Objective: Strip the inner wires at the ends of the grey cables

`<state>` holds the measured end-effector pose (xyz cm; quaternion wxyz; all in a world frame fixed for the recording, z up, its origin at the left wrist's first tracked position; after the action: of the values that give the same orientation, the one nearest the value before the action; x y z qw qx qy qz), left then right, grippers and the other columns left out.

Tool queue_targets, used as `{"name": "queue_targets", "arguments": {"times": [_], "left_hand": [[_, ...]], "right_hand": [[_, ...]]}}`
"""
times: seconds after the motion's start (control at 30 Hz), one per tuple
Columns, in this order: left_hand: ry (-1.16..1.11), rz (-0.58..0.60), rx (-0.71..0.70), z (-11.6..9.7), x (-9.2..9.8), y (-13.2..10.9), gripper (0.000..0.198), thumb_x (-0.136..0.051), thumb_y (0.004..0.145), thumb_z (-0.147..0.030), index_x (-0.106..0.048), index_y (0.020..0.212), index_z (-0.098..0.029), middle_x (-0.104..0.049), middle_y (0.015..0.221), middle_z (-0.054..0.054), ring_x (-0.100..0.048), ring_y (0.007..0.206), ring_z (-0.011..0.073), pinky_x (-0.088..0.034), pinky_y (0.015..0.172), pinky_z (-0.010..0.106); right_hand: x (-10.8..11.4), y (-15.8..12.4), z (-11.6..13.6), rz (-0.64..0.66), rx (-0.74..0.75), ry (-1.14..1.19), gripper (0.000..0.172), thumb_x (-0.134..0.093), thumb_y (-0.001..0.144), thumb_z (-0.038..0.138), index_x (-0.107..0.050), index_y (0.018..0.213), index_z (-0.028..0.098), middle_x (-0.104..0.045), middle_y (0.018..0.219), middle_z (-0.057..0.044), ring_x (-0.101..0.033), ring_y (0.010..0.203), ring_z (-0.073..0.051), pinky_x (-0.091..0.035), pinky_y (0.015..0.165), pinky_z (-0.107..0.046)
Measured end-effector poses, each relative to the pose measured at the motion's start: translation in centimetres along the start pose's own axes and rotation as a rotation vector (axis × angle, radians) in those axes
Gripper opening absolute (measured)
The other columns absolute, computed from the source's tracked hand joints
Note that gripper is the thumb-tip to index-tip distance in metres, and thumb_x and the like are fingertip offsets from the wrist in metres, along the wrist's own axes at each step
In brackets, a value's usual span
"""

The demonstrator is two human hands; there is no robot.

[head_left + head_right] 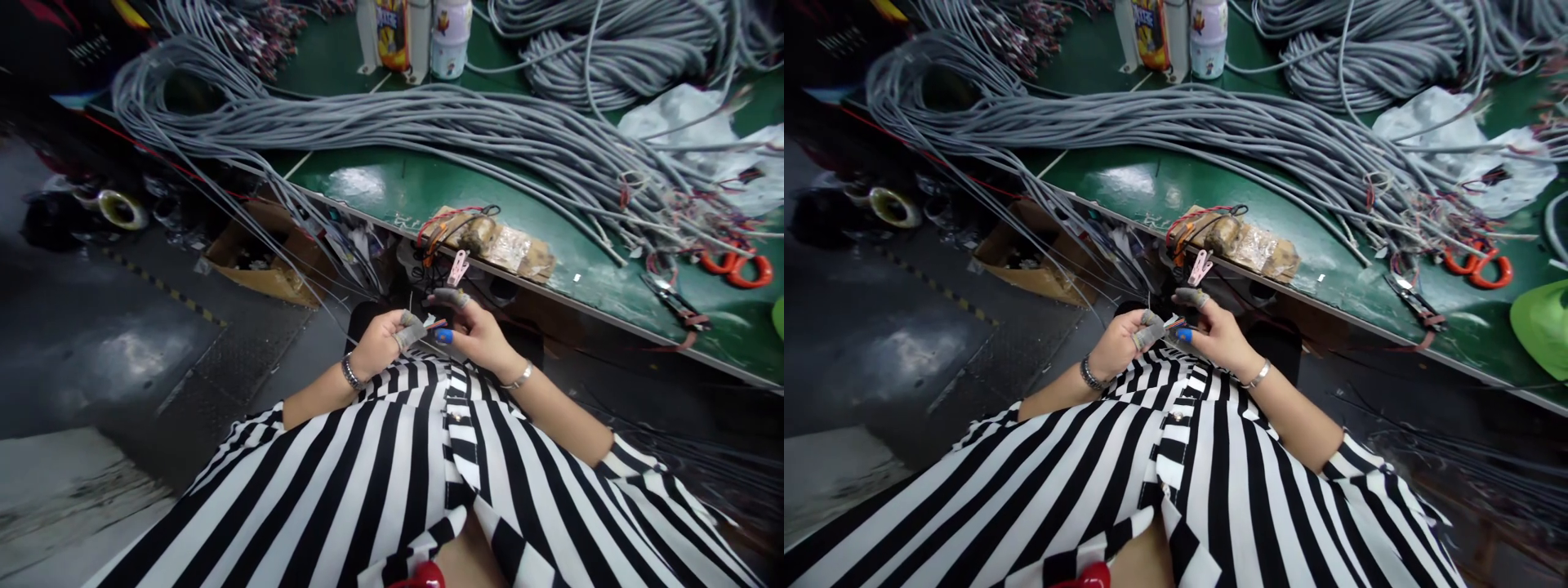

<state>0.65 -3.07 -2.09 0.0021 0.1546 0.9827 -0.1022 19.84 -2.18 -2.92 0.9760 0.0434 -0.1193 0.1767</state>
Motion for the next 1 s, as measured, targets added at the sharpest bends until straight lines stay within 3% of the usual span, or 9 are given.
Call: {"name": "queue_targets", "arguments": {"times": [0.17, 0.27, 0.37, 0.43, 0.53, 0.67, 0.77, 0.9, 1.0], "left_hand": [[0.043, -0.029, 0.002, 0.9, 0.4, 0.0, 0.030, -0.067, 0.075, -0.043, -0.057, 0.076, -0.014, -0.045, 0.048, -0.007, -0.033, 0.037, 0.0029, -0.024, 0.037, 0.017], [0.088, -0.108, -0.070, 1.2, 0.3, 0.0, 0.026, -0.067, 0.075, -0.038, -0.058, 0.076, -0.015, -0.047, 0.051, -0.006, -0.038, 0.042, 0.0042, -0.031, 0.043, 0.017], [0.112, -0.128, -0.097, 1.4, -0.1, 0.3, 0.020, -0.064, 0.077, -0.034, -0.057, 0.076, -0.015, -0.048, 0.053, -0.006, -0.041, 0.048, 0.0056, -0.036, 0.049, 0.018], [0.121, -0.112, -0.078, 1.6, -0.4, 0.5, 0.018, -0.062, 0.078, -0.031, -0.056, 0.074, -0.015, -0.048, 0.053, -0.006, -0.042, 0.049, 0.0062, -0.038, 0.052, 0.018], [0.136, -0.109, -0.053, 1.8, -0.5, 0.9, 0.017, -0.061, 0.078, -0.029, -0.054, 0.072, -0.015, -0.050, 0.055, -0.005, -0.043, 0.050, 0.0067, -0.039, 0.053, 0.018], [0.355, -0.086, -0.142, 1.5, -0.2, 0.9, 0.011, -0.058, 0.079, -0.025, -0.058, 0.075, -0.015, -0.056, 0.060, -0.003, -0.047, 0.054, 0.0082, -0.038, 0.056, 0.019], [0.543, 0.067, -0.241, 1.0, 0.1, 0.5, 0.008, -0.061, 0.077, -0.023, -0.063, 0.073, -0.017, -0.060, 0.064, -0.001, -0.052, 0.060, 0.0102, -0.039, 0.060, 0.020], [0.446, 0.279, -0.253, 0.7, 0.9, 0.2, 0.020, -0.061, 0.080, -0.029, -0.068, 0.094, -0.018, -0.069, 0.085, 0.005, -0.061, 0.075, 0.0144, -0.045, 0.069, 0.023], [0.299, 0.280, -0.129, 1.0, 1.6, 0.1, 0.029, -0.060, 0.081, -0.033, -0.065, 0.103, -0.015, -0.068, 0.079, 0.005, -0.057, 0.058, 0.0097, -0.045, 0.054, 0.019]], "right_hand": [[-1.5, 0.2, 0.2, 0.038, 0.021, 0.046, 0.021, -0.060, 0.082, 0.038, -0.066, 0.087, 0.018, -0.066, 0.079, -0.003, -0.058, 0.069, -0.014, -0.046, 0.065, -0.027], [-1.6, -0.4, 0.6, 0.006, 0.104, -0.182, 0.023, -0.053, 0.086, 0.035, -0.061, 0.074, 0.018, -0.061, 0.069, -0.002, -0.052, 0.062, -0.012, -0.041, 0.059, -0.024], [-1.6, -1.1, 1.2, -0.042, 0.319, -0.565, 0.025, -0.048, 0.086, 0.026, -0.054, 0.063, 0.017, -0.054, 0.064, -0.003, -0.045, 0.058, -0.011, -0.035, 0.055, -0.025], [-1.7, -1.5, 1.4, -0.042, 0.441, -0.759, 0.022, -0.047, 0.085, 0.023, -0.053, 0.065, 0.017, -0.055, 0.068, -0.004, -0.045, 0.060, -0.012, -0.033, 0.057, -0.025], [-1.7, -1.7, 1.4, -0.051, 0.513, -0.844, 0.018, -0.047, 0.085, 0.022, -0.054, 0.070, 0.017, -0.058, 0.074, -0.005, -0.048, 0.064, -0.013, -0.034, 0.060, -0.025], [-1.2, -1.4, 1.4, -0.119, 0.392, -0.743, 0.020, -0.045, 0.086, 0.022, -0.051, 0.067, 0.018, -0.053, 0.068, -0.003, -0.044, 0.059, -0.012, -0.032, 0.056, -0.024], [-0.2, -0.8, 1.5, -0.131, 0.247, -0.709, 0.023, -0.048, 0.085, 0.027, -0.048, 0.063, 0.019, -0.050, 0.065, -0.002, -0.042, 0.058, -0.012, -0.031, 0.055, -0.025], [1.3, -0.5, 0.9, -0.107, 0.009, -0.419, 0.026, -0.053, 0.082, 0.036, -0.050, 0.062, 0.019, -0.049, 0.060, 0.000, -0.040, 0.056, -0.011, -0.033, 0.054, -0.026], [1.8, -0.7, -0.1, -0.138, -0.174, -0.025, 0.031, -0.062, 0.075, 0.046, -0.053, 0.064, 0.018, -0.047, 0.056, 0.003, -0.037, 0.052, -0.009, -0.032, 0.049, -0.024]]}}
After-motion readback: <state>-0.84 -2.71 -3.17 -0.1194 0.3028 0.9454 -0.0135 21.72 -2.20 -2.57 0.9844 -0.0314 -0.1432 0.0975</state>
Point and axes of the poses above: each hand's wrist, its own y-axis towards the middle knuckle, its own x-axis out of the back of the hand, z = x × y, the point moved 1 cm from there along y, towards the middle knuckle
